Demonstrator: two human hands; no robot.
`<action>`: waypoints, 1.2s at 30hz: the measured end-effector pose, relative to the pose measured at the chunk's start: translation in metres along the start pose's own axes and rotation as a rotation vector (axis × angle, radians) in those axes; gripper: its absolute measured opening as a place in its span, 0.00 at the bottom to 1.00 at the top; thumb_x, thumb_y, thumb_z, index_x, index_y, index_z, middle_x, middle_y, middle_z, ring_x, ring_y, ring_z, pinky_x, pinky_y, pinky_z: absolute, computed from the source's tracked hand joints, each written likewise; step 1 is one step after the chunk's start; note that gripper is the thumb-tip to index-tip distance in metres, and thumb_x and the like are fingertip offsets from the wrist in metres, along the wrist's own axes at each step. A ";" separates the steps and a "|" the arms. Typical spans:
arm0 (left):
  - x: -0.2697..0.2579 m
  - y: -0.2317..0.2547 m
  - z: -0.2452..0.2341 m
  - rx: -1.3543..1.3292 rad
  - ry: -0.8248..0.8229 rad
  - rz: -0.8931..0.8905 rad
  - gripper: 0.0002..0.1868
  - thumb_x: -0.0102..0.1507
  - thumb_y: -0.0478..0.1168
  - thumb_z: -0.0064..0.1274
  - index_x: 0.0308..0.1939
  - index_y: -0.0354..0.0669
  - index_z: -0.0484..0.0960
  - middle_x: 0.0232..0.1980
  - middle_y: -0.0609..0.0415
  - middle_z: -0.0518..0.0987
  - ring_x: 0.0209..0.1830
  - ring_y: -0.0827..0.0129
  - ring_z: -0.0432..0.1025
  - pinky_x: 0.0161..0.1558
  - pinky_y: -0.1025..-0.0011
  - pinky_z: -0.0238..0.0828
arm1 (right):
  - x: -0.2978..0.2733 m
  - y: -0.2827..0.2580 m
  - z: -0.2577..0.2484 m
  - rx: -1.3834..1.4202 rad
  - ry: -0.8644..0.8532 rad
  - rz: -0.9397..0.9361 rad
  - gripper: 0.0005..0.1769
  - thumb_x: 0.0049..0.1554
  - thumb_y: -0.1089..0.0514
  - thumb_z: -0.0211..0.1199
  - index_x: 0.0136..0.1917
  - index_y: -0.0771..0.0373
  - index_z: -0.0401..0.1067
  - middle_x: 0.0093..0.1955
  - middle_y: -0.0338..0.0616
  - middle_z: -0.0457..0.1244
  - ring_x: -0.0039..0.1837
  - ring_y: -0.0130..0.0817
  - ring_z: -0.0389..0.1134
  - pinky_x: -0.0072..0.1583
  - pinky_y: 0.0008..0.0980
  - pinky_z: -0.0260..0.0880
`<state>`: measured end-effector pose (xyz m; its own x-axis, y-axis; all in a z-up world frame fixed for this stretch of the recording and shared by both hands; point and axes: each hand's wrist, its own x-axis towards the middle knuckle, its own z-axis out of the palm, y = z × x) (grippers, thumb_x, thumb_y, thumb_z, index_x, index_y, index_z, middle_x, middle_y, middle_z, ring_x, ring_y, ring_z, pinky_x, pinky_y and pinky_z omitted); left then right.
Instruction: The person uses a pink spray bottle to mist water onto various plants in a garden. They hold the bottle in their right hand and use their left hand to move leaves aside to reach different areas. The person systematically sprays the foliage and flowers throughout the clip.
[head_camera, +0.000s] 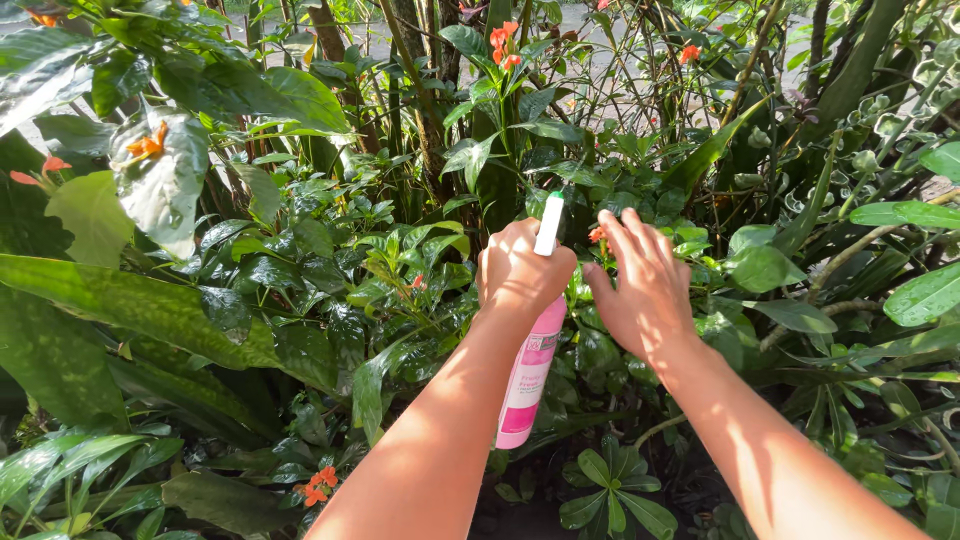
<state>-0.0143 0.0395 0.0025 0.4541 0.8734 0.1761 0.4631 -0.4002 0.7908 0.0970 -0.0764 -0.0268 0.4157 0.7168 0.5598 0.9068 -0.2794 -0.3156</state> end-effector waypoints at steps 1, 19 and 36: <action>-0.001 -0.001 -0.002 -0.039 0.004 -0.009 0.11 0.53 0.41 0.50 0.33 0.42 0.84 0.39 0.38 0.84 0.42 0.40 0.78 0.49 0.54 0.77 | -0.003 -0.004 -0.002 0.004 0.004 0.022 0.38 0.57 0.48 0.63 0.78 0.53 0.59 0.81 0.49 0.51 0.79 0.51 0.50 0.72 0.60 0.50; -0.014 -0.012 -0.025 -0.184 0.035 0.076 0.28 0.63 0.66 0.48 0.47 0.46 0.80 0.49 0.44 0.82 0.51 0.44 0.76 0.54 0.50 0.71 | -0.019 -0.081 -0.008 0.611 -0.230 0.030 0.48 0.51 0.57 0.69 0.80 0.56 0.51 0.79 0.47 0.53 0.80 0.48 0.51 0.73 0.47 0.52; -0.021 -0.043 -0.038 -0.358 -0.470 0.382 0.55 0.48 0.77 0.58 0.62 0.34 0.73 0.63 0.40 0.76 0.66 0.53 0.70 0.66 0.57 0.69 | -0.022 -0.089 0.012 0.929 -0.135 0.107 0.25 0.58 0.60 0.64 0.67 0.60 0.65 0.57 0.38 0.66 0.57 0.28 0.67 0.57 0.30 0.71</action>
<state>-0.0726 0.0486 -0.0131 0.8533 0.4450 0.2717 -0.0368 -0.4683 0.8828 0.0061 -0.0596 -0.0208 0.4291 0.8011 0.4173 0.4215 0.2310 -0.8769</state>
